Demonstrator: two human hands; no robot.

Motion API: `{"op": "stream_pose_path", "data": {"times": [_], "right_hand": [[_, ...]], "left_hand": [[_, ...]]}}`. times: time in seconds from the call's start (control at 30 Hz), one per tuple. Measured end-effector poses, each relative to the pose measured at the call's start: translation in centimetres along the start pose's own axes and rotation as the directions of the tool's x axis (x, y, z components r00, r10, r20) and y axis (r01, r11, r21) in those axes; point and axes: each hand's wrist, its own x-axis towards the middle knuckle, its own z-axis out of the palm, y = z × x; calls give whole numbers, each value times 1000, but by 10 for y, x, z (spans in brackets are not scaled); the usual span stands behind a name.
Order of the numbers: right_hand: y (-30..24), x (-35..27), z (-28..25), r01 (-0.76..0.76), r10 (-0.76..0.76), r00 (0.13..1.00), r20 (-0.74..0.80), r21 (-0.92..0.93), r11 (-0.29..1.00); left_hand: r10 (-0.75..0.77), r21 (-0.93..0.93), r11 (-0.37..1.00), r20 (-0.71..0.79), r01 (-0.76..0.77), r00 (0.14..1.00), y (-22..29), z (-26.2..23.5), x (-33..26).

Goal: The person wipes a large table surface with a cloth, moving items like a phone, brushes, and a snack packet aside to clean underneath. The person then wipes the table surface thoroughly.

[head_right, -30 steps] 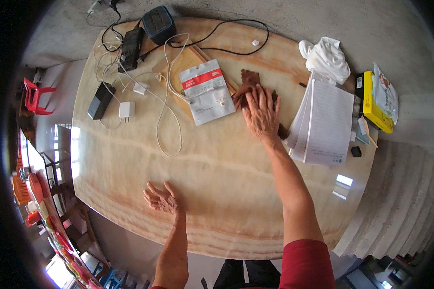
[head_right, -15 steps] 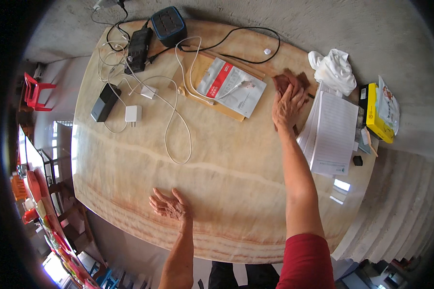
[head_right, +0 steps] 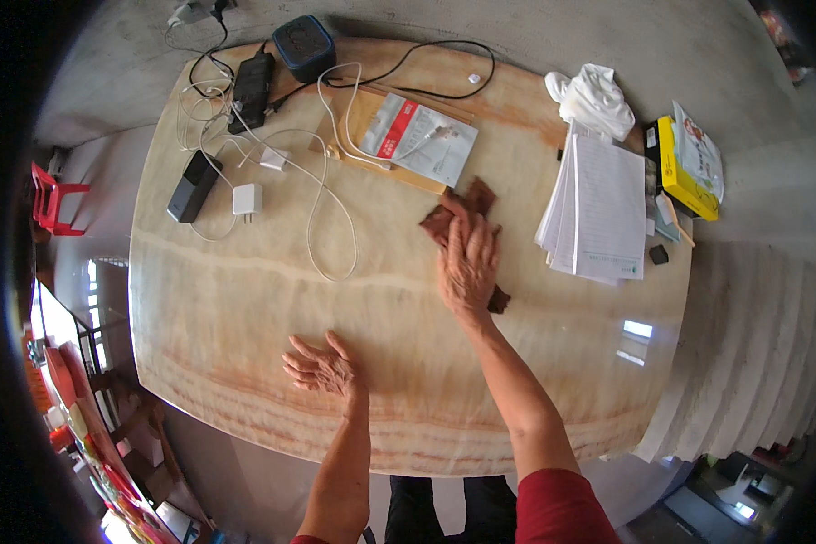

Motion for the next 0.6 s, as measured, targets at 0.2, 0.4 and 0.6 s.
{"op": "stream_pose_path", "data": {"times": [0.2,0.4,0.6], "right_hand": [[-34,21,-2,279,-299,949,98,178,944],[4,-12,-32,149,-168,971,167,120,981],[63,-91,-53,-193,201,970,139,-70,979]], "left_hand": [[35,17,999,-66,-34,997,1,7,-5],[20,51,999,-82,-15,996,-4,13,0],[-6,54,999,-34,8,999,-1,8,-1]]}}
